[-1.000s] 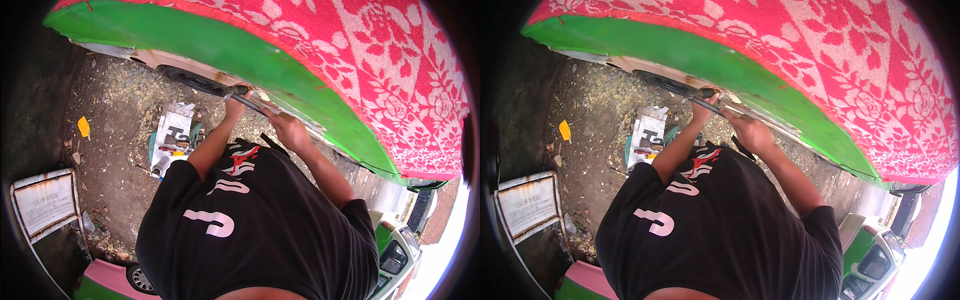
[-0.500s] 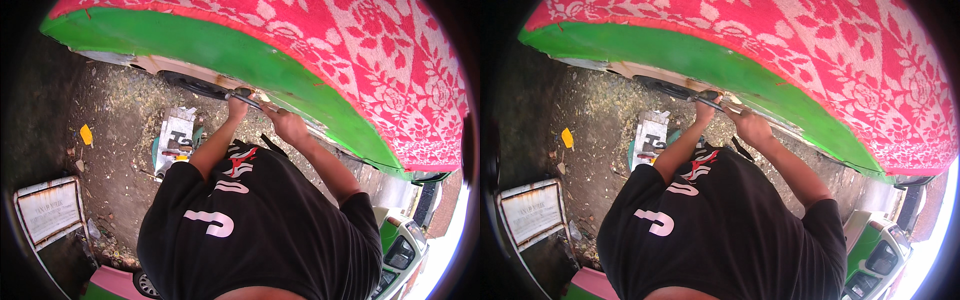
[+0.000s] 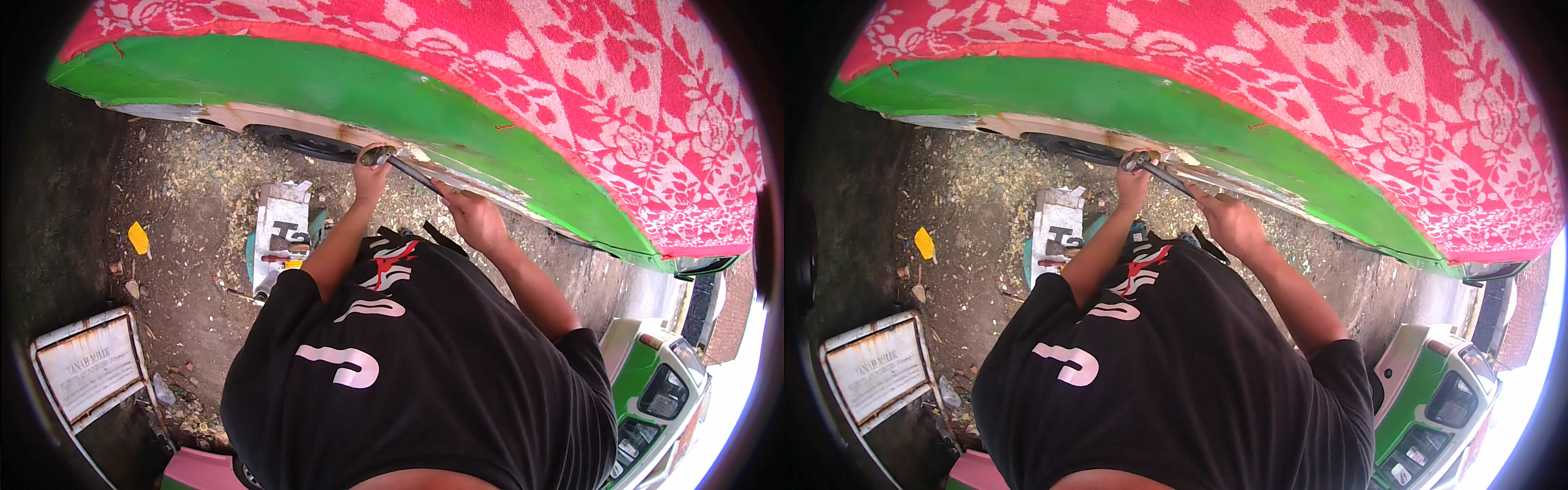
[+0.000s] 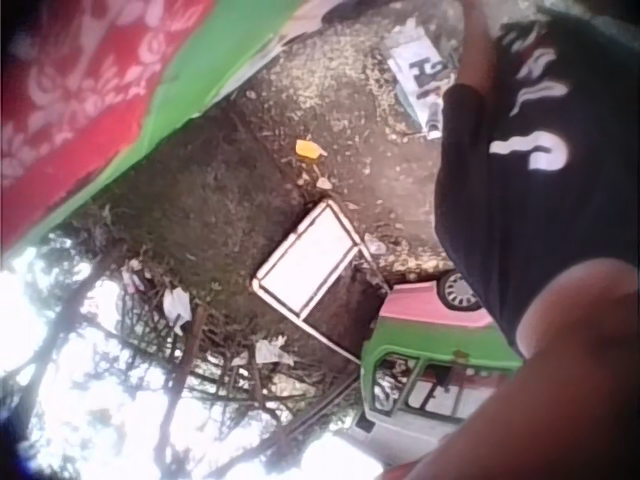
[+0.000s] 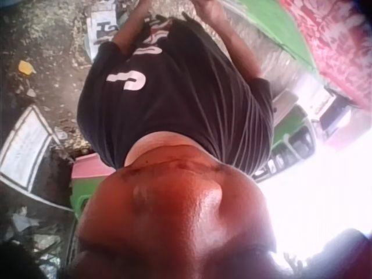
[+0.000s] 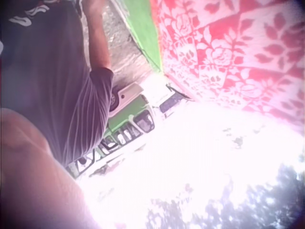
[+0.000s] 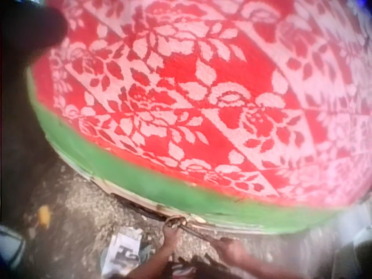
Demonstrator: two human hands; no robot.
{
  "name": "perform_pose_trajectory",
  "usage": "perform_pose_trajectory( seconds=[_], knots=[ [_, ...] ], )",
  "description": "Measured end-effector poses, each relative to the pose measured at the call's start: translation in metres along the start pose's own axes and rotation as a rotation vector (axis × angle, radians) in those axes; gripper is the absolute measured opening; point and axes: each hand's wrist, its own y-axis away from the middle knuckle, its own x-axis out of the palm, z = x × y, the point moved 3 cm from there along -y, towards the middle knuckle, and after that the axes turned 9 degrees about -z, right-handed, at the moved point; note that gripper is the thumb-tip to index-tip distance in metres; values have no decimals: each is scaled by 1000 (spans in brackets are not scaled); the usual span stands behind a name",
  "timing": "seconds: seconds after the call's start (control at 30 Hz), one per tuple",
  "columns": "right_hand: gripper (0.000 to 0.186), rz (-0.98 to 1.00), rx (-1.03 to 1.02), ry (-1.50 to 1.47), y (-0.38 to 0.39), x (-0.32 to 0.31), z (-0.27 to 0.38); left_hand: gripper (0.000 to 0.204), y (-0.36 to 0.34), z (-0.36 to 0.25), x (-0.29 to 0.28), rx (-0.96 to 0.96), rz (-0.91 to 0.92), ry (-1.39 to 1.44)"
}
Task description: The person repeatedly hammers a small metal piece against the edge of a green vehicle panel using a hammer and a small metal tool. The person holds the metal piece in the left hand and strikes it with the hammer in the right hand along the panel edge.
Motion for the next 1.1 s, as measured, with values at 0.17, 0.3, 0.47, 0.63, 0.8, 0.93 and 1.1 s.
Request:
perform_pose_trajectory(
  seconds=[0.17,0.3,0.47,0.63,0.8,0.93,1.1],
  knots=[
    [43,-30,-44,-10,4,6,-4,33,5,-6,8,-11,-14,-40],
    [44,6,-37,-25,1,3,4,33,4,-20,10,47,-23,-89],
    [43,6,-51,-37,0,5,3,31,2,-22,11,70,-31,-124],
    [44,-27,-105,-43,-2,7,4,30,1,-23,15,62,-29,-110],
    [45,0,-230,71,-14,13,24,30,-8,-23,19,65,38,-140],
    [49,66,-179,231,-27,18,8,34,-9,-17,15,202,59,-364],
    [48,46,-249,127,-19,12,14,28,-12,-11,19,-39,18,-91]
  ],
)
